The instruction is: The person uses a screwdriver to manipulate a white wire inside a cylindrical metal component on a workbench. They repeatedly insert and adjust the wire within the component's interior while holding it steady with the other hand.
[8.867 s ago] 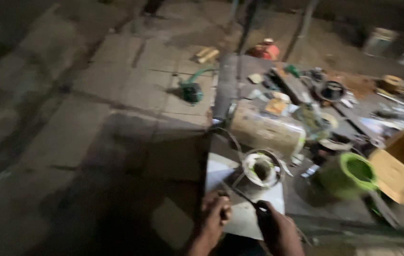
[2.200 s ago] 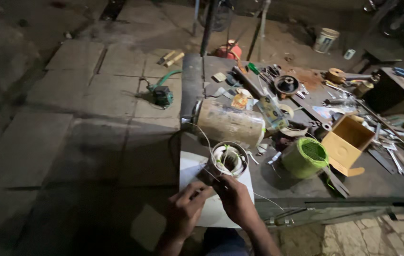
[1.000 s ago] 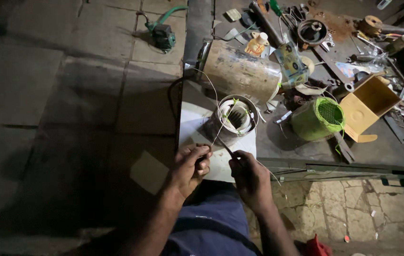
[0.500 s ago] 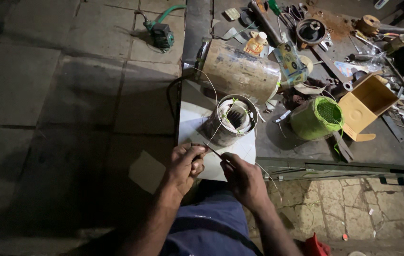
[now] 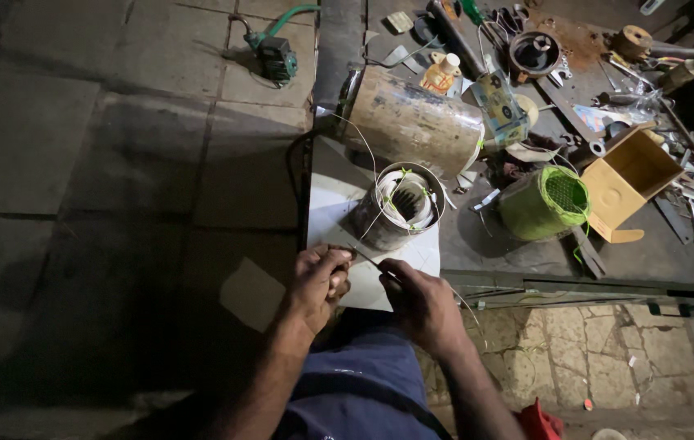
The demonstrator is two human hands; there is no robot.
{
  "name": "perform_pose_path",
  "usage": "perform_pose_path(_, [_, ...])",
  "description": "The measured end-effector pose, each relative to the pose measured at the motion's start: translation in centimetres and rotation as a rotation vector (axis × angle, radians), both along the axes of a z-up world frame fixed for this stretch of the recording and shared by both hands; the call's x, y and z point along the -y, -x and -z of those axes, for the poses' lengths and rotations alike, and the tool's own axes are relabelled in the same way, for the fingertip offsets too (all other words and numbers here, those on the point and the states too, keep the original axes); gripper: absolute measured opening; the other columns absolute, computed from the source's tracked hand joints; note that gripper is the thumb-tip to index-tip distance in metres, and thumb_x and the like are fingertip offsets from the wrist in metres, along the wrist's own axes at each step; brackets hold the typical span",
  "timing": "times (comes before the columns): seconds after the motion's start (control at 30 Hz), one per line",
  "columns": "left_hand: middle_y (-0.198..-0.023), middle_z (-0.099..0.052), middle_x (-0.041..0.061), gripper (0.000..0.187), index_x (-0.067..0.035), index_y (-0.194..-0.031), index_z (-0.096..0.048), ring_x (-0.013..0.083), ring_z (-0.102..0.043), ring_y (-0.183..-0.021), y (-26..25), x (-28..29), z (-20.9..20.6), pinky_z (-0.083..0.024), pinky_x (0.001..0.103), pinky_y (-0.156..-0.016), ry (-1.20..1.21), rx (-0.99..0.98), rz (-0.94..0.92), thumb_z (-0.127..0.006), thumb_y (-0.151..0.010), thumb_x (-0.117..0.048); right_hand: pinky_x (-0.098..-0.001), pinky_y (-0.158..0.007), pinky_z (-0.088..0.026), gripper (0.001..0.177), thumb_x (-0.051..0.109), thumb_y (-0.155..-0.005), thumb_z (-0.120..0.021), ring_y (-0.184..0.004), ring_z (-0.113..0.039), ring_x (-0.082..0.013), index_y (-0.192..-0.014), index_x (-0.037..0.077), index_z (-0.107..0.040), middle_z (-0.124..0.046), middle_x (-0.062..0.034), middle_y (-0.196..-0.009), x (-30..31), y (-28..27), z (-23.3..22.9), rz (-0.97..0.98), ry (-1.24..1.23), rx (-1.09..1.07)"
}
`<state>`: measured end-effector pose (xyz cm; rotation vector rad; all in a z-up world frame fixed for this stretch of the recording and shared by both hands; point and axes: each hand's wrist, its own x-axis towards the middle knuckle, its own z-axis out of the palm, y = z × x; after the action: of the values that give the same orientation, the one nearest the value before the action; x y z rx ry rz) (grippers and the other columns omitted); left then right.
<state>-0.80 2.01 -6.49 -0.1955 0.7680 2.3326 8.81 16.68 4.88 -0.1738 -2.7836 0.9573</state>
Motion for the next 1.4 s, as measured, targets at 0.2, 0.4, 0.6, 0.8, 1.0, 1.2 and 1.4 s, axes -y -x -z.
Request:
perform_pose_path(0.2, [-0.073,-0.057,0.002,0.009,-0.002,-0.083,-0.064,0.0045,-0.043,-0.048,-0.2,-0.2,0.1,-0.031,0.021,-0.041,0.026,-0.048,-0.016,-0.068,-0.088,-0.007,-0.0413,-0.067,-0.058,0.025,0.013,-0.093,-0.068,-0.085,-0.074,-0.0386,-0.118,0.010,-0.069,-0.076,-0.0184,-0.099,0.5,0.1,-0.1,0.041,-0.100,-0.060])
perform_pose_path(0.4, [-0.061,-0.049,-0.004,0.013,-0.001,-0.083,-0.064,0.0044,-0.041,-0.047,-0.6,-0.8,0.6,-0.030,0.022,-0.041,0.126,-0.186,-0.101,-0.073,-0.087,-0.010,-0.0431,-0.067,-0.058,0.025,0.014,-0.095,-0.065,-0.084,-0.074,-0.0390,-0.119,0.011,-0.070,-0.076,-0.0181,-0.099,0.4,0.0,-0.3,0.054,-0.117,-0.052])
perform_pose_path(0.6, [-0.059,-0.050,-0.006,0.012,-0.003,-0.087,-0.068,0.0025,-0.038,-0.046,-0.5,-0.9,1.1,-0.028,0.022,-0.042,0.223,-0.347,-0.118,-0.073,-0.088,-0.014,-0.0437,-0.068,-0.058,0.025,0.014,-0.094,-0.065,-0.083,-0.074,-0.0378,-0.118,0.011,-0.072,-0.076,-0.0175,-0.097,0.4,0.1,-0.5,0.043,-0.177,-0.010])
perform_pose_path(0.8, [-0.058,-0.053,-0.005,0.014,-0.002,-0.088,-0.069,0.0036,-0.041,-0.045,-0.4,-0.5,0.9,-0.031,0.024,-0.041,0.245,-0.368,-0.111,-0.075,-0.088,-0.015,-0.0409,-0.070,-0.060,0.025,0.012,-0.093,-0.064,-0.086,-0.076,-0.0355,-0.117,0.009,-0.070,-0.076,-0.0175,-0.099,0.7,0.3,-0.7,-0.007,-0.085,-0.038])
perform_pose_path(1.0, [-0.066,-0.057,-0.004,0.013,-0.003,-0.089,-0.070,0.0028,-0.046,-0.052,-0.6,-0.6,0.6,-0.036,0.021,-0.047,0.239,-0.385,-0.155,-0.073,-0.091,-0.015,-0.0392,-0.066,-0.058,0.024,0.010,-0.092,-0.067,-0.079,-0.075,-0.0358,-0.115,0.008,-0.072,-0.076,-0.0192,-0.094,0.7,-0.1,-0.6,0.024,-0.089,-0.007])
perform_pose_path(1.2, [-0.071,-0.057,-0.004,0.010,-0.003,-0.091,-0.067,0.0027,-0.044,-0.054,-0.7,-0.2,0.3,-0.034,0.021,-0.048,0.111,-0.274,-0.107,-0.071,-0.089,-0.011,-0.0324,-0.061,-0.055,0.022,0.009,-0.093,-0.069,-0.063,-0.070,-0.0208,-0.114,0.004,-0.069,-0.074,-0.0149,-0.080,0.2,-1.2,-0.4,0.120,0.101,-0.072])
perform_pose_path(1.4, [-0.068,-0.056,-0.002,0.012,-0.005,-0.085,-0.063,0.0040,-0.043,-0.048,-0.8,-0.5,0.4,-0.032,0.022,-0.042,-0.047,-0.060,0.065,-0.066,-0.090,-0.016,-0.0294,-0.058,-0.054,0.022,0.009,-0.093,-0.069,-0.059,-0.068,-0.0135,-0.114,0.005,-0.068,-0.071,-0.0115,-0.071,-0.6,-1.7,0.5,0.161,0.100,-0.058])
